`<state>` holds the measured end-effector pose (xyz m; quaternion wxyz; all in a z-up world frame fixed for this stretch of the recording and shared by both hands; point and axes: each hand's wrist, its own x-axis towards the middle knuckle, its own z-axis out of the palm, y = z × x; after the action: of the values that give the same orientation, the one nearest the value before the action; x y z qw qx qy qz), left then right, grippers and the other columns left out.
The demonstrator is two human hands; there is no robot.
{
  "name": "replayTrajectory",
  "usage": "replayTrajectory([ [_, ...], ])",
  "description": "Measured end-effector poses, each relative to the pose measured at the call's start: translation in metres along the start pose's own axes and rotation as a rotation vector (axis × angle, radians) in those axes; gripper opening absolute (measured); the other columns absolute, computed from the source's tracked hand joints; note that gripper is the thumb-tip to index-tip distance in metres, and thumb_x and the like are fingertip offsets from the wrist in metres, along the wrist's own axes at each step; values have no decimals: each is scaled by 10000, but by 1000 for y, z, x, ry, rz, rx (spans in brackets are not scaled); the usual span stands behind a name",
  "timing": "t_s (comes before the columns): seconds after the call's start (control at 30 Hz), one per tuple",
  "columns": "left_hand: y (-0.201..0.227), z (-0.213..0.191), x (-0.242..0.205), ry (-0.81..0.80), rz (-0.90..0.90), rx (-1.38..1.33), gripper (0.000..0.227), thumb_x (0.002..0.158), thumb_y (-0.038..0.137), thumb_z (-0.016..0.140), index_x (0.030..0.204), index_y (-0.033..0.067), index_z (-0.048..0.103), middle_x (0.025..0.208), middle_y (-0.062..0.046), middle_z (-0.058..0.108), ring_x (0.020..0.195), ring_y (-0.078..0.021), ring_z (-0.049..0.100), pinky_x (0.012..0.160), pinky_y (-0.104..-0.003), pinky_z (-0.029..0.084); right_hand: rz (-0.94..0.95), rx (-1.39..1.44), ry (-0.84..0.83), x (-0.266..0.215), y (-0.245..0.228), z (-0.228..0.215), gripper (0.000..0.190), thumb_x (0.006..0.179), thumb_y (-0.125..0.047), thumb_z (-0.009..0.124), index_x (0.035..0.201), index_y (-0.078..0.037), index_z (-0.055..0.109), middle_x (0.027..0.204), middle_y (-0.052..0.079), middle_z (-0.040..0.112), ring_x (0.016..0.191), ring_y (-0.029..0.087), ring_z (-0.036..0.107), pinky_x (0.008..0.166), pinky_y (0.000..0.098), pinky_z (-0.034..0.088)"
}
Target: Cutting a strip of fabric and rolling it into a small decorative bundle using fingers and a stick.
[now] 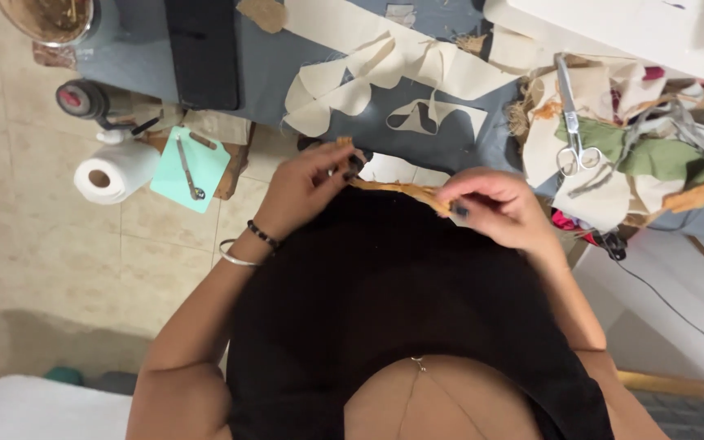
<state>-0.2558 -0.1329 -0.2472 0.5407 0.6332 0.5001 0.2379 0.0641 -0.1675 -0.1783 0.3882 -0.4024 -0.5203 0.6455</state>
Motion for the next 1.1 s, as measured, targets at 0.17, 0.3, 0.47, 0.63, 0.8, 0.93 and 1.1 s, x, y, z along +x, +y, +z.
replayTrajectory([
  [0.17,49,-15,2,-78,137,175,416,925,270,779,1333,274,696,1472,-151,570,1219,-416,639,996,-484,532,-118,-30,-196,29,-23,16,330,885,64,708,1209,121,697,1043,200,727,923,229,745,813,378,623],
  [0.3,82,-5,-4,-102,324,-58,708,873,187,864,1501,212,537,1330,-118,696,1221,-344,677,1058,-451,532,-218,-200,-186,55,-30,38,250,955,33,658,1191,52,737,1034,170,758,901,255,770,739,346,626],
  [0.47,76,-13,-7,-12,294,-100,466,917,93,800,1359,125,655,1120,-94,778,1060,-303,742,934,-404,595,-233,-330,20,68,-28,56,163,867,-13,827,1027,-4,799,875,113,744,730,186,715,657,294,589],
  [0.63,64,-33,-1,19,205,-232,296,896,135,829,1183,151,762,1039,-45,802,1007,-225,770,887,-324,606,-216,-348,137,83,-14,69,155,820,-14,883,961,-28,820,877,96,718,720,183,680,667,277,569],
  [0.8,62,-74,12,19,122,-506,157,900,77,814,1055,69,789,893,-52,781,828,-91,703,797,-288,598,-28,-96,250,101,-6,101,219,843,-5,883,873,22,668,888,108,711,746,80,640,657,237,557],
  [0.93,48,-97,17,7,58,-646,150,947,70,760,1084,7,757,759,-48,711,736,-46,617,691,-231,573,-28,22,291,115,5,129,235,870,20,840,866,15,605,925,141,708,760,106,649,696,264,574],
  [1.1,42,-123,25,-30,111,-542,183,987,131,708,1104,-6,678,732,-82,651,627,-98,632,563,-238,546,-90,167,335,131,8,152,192,929,61,746,946,66,555,821,201,683,706,187,696,715,302,600],
])
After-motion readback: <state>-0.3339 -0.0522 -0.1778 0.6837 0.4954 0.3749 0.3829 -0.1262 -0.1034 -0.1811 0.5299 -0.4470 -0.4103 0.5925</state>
